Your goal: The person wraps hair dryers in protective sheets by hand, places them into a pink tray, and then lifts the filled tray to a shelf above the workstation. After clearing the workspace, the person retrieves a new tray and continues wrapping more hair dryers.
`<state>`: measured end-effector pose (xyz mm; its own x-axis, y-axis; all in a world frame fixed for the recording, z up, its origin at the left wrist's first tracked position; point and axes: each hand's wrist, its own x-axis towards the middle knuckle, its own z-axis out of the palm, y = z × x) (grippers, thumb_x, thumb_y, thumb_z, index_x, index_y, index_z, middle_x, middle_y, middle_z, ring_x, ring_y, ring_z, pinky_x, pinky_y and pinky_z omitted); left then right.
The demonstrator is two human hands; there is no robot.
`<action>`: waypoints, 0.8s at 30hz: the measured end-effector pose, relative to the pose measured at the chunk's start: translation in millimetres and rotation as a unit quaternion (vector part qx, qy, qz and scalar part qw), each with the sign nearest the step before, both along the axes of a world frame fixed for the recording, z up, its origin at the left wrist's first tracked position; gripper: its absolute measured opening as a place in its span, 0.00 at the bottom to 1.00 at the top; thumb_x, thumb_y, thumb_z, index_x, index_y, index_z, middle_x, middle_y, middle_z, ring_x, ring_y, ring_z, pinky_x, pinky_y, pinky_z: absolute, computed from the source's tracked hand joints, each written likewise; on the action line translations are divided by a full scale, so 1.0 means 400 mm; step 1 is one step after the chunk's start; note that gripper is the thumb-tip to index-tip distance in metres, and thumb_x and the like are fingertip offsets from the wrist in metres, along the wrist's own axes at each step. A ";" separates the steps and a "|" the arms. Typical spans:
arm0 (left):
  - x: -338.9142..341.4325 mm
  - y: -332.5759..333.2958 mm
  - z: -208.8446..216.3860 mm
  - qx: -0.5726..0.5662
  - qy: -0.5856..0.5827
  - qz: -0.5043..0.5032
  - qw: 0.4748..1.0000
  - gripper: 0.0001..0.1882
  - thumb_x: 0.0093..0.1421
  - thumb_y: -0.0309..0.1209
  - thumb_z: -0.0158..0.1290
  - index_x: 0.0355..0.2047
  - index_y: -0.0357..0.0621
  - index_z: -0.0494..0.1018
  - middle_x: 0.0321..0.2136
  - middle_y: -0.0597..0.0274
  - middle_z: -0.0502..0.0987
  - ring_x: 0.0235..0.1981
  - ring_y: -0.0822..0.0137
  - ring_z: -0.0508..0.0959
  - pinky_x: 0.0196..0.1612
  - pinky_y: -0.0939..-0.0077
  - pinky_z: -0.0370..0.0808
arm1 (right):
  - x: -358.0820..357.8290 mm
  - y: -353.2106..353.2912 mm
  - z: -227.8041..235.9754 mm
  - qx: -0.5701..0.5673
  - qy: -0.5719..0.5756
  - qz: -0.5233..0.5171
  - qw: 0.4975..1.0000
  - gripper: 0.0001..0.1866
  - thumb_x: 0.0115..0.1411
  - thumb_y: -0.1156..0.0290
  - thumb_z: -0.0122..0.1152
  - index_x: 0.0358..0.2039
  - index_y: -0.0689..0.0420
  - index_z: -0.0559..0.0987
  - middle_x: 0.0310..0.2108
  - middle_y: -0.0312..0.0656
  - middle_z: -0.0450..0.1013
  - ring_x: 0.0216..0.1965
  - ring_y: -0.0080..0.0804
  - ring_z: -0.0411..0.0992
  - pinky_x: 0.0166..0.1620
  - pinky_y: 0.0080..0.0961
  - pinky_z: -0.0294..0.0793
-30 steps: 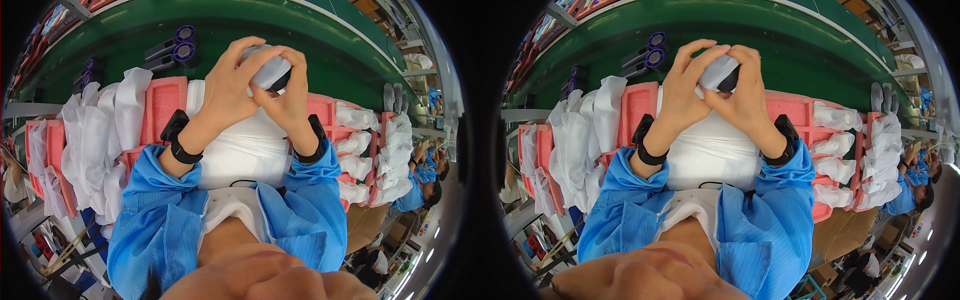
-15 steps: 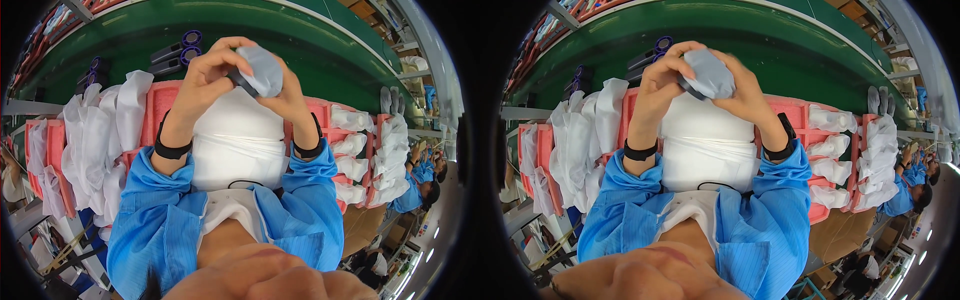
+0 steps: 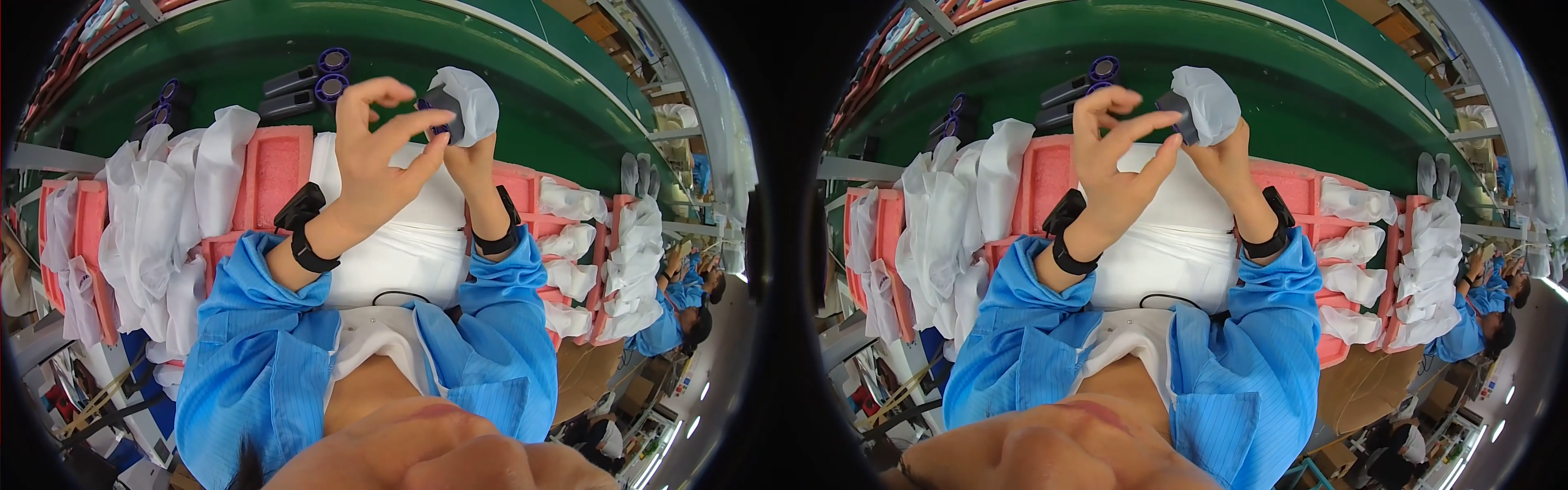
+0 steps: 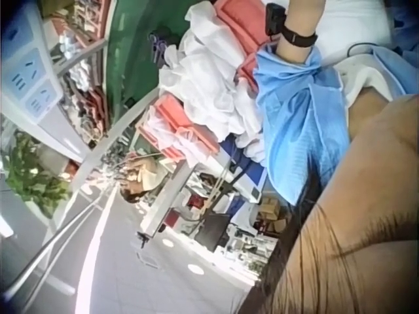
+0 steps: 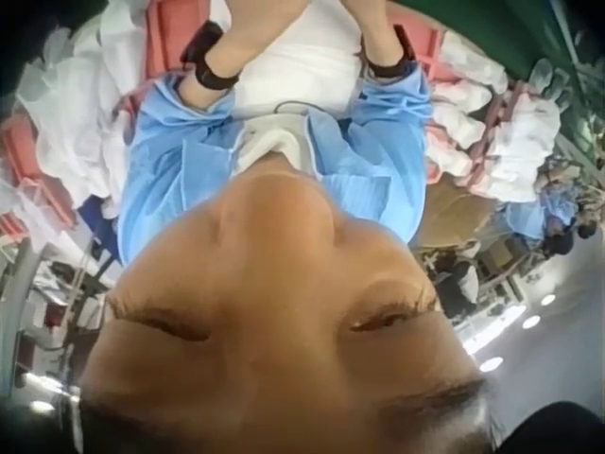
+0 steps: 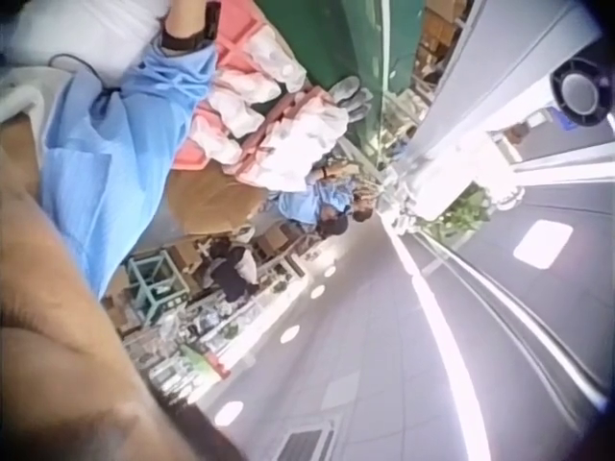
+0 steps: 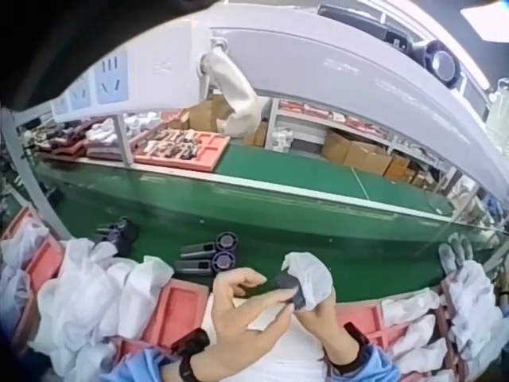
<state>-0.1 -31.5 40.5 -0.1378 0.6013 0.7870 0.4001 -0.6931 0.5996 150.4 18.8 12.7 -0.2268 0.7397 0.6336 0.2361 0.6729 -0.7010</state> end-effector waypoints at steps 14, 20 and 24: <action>0.014 -0.025 0.021 0.018 -0.006 0.007 1.000 0.12 0.36 0.25 0.64 0.25 0.46 0.78 0.26 0.66 0.64 0.27 0.67 0.65 0.26 0.78 0.62 | -0.015 -0.032 0.012 0.068 -0.062 -0.078 0.993 0.37 0.41 0.79 0.67 0.54 0.59 0.63 0.46 0.49 0.70 0.45 0.39 0.72 0.46 0.26 0.70; -0.029 -0.021 0.027 -0.063 -0.014 -0.012 0.998 0.11 0.36 0.27 0.66 0.22 0.42 0.77 0.24 0.66 0.63 0.25 0.69 0.64 0.25 0.79 0.60 | -0.036 -0.075 0.061 -0.001 -0.064 -0.102 0.993 0.32 0.46 0.77 0.65 0.53 0.61 0.64 0.42 0.47 0.72 0.40 0.34 0.73 0.42 0.23 0.72; -0.077 0.008 0.026 -0.188 -0.147 -0.113 0.965 0.09 0.41 0.27 0.65 0.21 0.39 0.76 0.23 0.68 0.64 0.23 0.75 0.62 0.24 0.82 0.58 | -0.023 -0.095 0.085 -0.255 -0.039 0.069 0.964 0.28 0.50 0.75 0.63 0.52 0.63 0.65 0.39 0.46 0.73 0.35 0.29 0.73 0.37 0.22 0.73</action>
<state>-30.8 -28.3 51.1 -0.1533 0.8771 0.4552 0.0392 -0.4549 0.8897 141.1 -19.3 46.6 -0.3777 0.9098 0.1720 0.2348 0.2738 -0.9327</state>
